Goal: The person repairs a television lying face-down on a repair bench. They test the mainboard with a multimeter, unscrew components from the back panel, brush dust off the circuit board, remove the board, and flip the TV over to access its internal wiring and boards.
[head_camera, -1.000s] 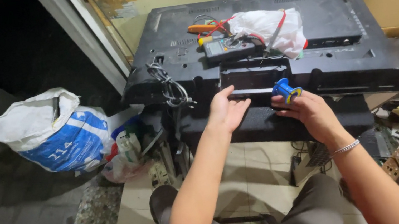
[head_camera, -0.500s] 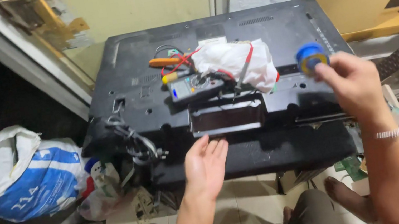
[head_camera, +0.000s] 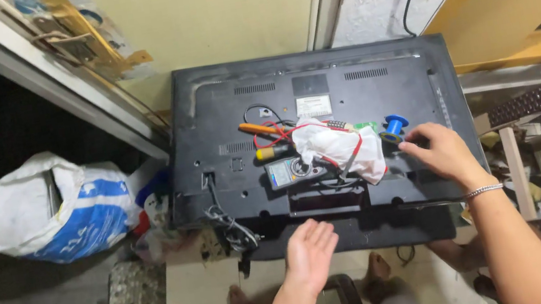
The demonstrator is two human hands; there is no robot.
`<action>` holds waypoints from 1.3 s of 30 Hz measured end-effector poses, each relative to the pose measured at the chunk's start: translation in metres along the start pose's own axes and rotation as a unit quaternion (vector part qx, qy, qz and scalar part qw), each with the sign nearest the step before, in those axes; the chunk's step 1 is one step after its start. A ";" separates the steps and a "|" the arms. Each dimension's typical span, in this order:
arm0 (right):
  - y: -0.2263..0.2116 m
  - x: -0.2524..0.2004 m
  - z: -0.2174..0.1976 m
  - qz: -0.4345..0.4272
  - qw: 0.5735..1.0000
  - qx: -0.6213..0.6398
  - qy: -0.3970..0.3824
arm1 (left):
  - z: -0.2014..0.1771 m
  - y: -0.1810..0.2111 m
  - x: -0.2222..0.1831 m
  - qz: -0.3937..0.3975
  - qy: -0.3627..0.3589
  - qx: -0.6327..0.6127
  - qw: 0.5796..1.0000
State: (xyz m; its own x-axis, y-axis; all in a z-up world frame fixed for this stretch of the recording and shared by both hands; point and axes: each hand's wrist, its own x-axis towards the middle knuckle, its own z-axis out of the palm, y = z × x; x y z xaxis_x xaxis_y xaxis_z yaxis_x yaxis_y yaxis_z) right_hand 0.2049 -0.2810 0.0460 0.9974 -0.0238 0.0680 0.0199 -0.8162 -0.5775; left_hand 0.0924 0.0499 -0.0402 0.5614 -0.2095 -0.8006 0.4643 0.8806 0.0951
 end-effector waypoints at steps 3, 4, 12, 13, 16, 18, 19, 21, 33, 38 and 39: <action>-0.032 -0.006 -0.021 0.084 0.996 0.004 -0.006 | 0.035 0.001 -0.076 -0.033 -0.075 0.131 0.988; -0.044 -0.005 -0.020 0.085 0.996 0.005 -0.008 | 0.039 0.006 -0.085 -0.033 -0.073 0.130 0.988; -0.155 0.036 0.036 -0.299 0.943 -0.146 0.007 | 0.024 0.064 -0.117 0.217 -0.143 0.316 0.912; -0.154 0.046 0.046 -0.290 0.946 -0.146 0.007 | 0.016 0.074 -0.120 0.210 -0.143 0.322 0.912; -0.156 0.064 0.066 -0.112 0.952 -0.217 -0.183 | -0.005 0.110 -0.130 0.215 -0.155 0.339 0.903; -0.157 0.070 0.067 -0.120 0.939 -0.256 -0.197 | -0.016 0.132 -0.128 0.214 -0.117 0.403 0.882; -0.159 0.069 0.068 -0.120 0.938 -0.258 -0.199 | -0.021 0.141 -0.124 0.213 -0.117 0.401 0.883; -0.158 0.069 0.067 -0.156 0.932 -0.269 -0.185 | -0.028 0.153 -0.111 0.246 -0.115 0.462 0.844; -0.155 0.040 0.046 -0.182 0.967 -0.110 -0.142 | 0.090 0.074 -0.060 0.535 -0.037 0.742 0.402; -0.147 0.039 0.039 -0.210 0.966 -0.064 -0.137 | 0.110 0.084 -0.044 0.523 -0.031 0.762 0.381; -0.148 0.038 0.037 -0.204 0.968 -0.046 -0.140 | 0.112 0.089 -0.039 0.513 -0.035 0.767 0.384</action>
State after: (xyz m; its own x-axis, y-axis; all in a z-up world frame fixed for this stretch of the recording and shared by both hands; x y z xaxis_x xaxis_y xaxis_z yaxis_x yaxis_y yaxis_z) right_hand 0.2429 -0.1398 0.1037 0.8876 0.4584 0.0440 0.4227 -0.7729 -0.4733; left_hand 0.1883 0.0892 0.0656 0.9801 -0.1443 0.1362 -0.1980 -0.7601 0.6189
